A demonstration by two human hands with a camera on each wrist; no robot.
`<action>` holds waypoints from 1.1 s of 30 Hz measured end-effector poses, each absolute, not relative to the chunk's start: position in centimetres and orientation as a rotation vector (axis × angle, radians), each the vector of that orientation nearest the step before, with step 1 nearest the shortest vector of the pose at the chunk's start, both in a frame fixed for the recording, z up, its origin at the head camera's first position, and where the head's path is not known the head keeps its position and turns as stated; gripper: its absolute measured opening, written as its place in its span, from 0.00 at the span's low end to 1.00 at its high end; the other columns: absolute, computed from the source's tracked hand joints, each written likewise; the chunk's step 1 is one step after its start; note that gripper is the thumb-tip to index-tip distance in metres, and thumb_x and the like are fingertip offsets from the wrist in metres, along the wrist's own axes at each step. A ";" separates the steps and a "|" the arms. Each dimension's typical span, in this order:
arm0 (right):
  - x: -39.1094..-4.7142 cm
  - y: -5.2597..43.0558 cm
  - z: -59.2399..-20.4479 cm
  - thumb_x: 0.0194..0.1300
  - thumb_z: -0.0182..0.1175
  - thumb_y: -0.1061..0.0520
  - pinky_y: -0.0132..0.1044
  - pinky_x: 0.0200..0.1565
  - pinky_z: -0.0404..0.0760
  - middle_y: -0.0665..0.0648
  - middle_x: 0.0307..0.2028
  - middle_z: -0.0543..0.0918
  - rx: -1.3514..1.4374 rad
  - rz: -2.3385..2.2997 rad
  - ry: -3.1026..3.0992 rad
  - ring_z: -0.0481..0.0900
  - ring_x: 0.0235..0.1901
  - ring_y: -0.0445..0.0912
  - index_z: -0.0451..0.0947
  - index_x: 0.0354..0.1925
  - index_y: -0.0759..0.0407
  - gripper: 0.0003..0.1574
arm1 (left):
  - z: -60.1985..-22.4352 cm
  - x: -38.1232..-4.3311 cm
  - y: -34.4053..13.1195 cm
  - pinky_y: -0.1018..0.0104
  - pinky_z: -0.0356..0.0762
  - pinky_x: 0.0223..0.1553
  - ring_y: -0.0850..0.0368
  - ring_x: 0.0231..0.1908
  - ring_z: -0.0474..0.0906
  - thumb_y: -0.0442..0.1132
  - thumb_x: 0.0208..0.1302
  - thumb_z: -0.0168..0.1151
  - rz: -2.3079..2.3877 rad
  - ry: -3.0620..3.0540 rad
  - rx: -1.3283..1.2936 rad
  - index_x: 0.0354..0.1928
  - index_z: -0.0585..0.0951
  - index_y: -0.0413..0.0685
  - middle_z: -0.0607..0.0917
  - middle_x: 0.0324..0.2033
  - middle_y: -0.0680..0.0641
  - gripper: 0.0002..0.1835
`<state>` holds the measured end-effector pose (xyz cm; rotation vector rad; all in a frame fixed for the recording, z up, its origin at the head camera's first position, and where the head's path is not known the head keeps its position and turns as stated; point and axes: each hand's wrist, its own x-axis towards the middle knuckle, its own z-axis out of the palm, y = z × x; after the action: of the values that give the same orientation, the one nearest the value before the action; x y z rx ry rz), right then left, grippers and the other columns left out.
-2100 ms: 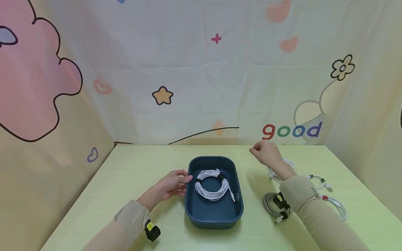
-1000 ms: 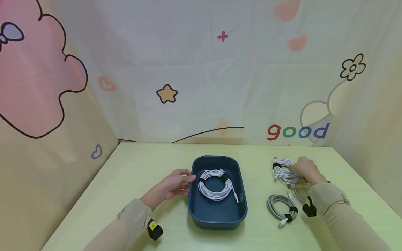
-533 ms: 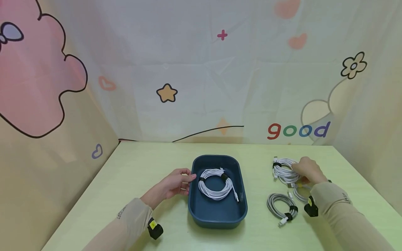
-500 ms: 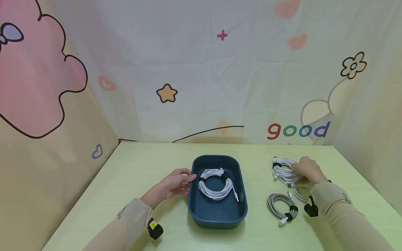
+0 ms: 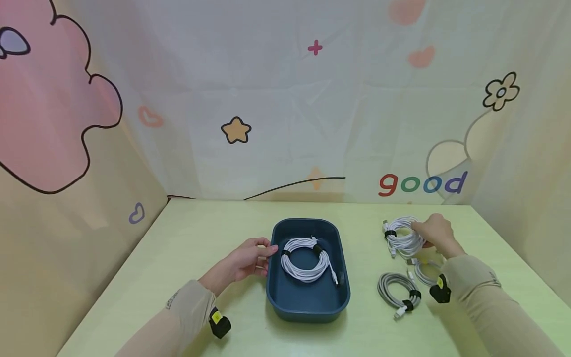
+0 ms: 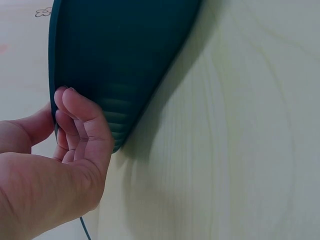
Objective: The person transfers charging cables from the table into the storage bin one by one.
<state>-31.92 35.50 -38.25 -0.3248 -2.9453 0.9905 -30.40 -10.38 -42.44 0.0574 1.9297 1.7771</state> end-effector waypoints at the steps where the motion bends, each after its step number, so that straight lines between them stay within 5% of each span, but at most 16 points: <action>1: -31.9 35.5 -38.2 0.62 0.51 0.52 0.40 0.25 0.82 0.60 0.20 0.79 -0.329 0.994 -2.945 0.82 0.17 0.46 0.72 0.27 0.69 0.20 | -42.4 -30.4 -10.3 0.70 0.77 0.25 0.58 0.20 0.72 0.43 0.70 0.57 1.777 1.928 0.054 0.36 0.71 0.49 0.75 0.22 0.51 0.08; 10: -31.7 34.9 -38.1 0.65 0.52 0.54 0.42 0.29 0.85 0.74 0.37 0.80 -0.283 1.043 -2.879 0.83 0.21 0.48 0.72 0.47 0.82 0.28 | -41.8 -30.4 -10.3 0.69 0.77 0.26 0.58 0.21 0.72 0.42 0.71 0.55 1.779 1.923 0.049 0.36 0.70 0.48 0.74 0.22 0.51 0.07; 33: -31.5 32.5 -36.5 0.67 0.54 0.55 0.42 0.33 0.85 0.72 0.38 0.82 -0.198 1.141 -2.842 0.83 0.19 0.43 0.72 0.50 0.83 0.28 | -42.4 -30.3 -10.3 0.69 0.77 0.26 0.58 0.21 0.73 0.42 0.70 0.55 1.783 1.929 0.052 0.37 0.71 0.49 0.75 0.23 0.51 0.07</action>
<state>-31.48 32.46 -36.47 -0.1981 -2.8424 1.1409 -30.34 -10.32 -42.39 0.0521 1.9288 1.7832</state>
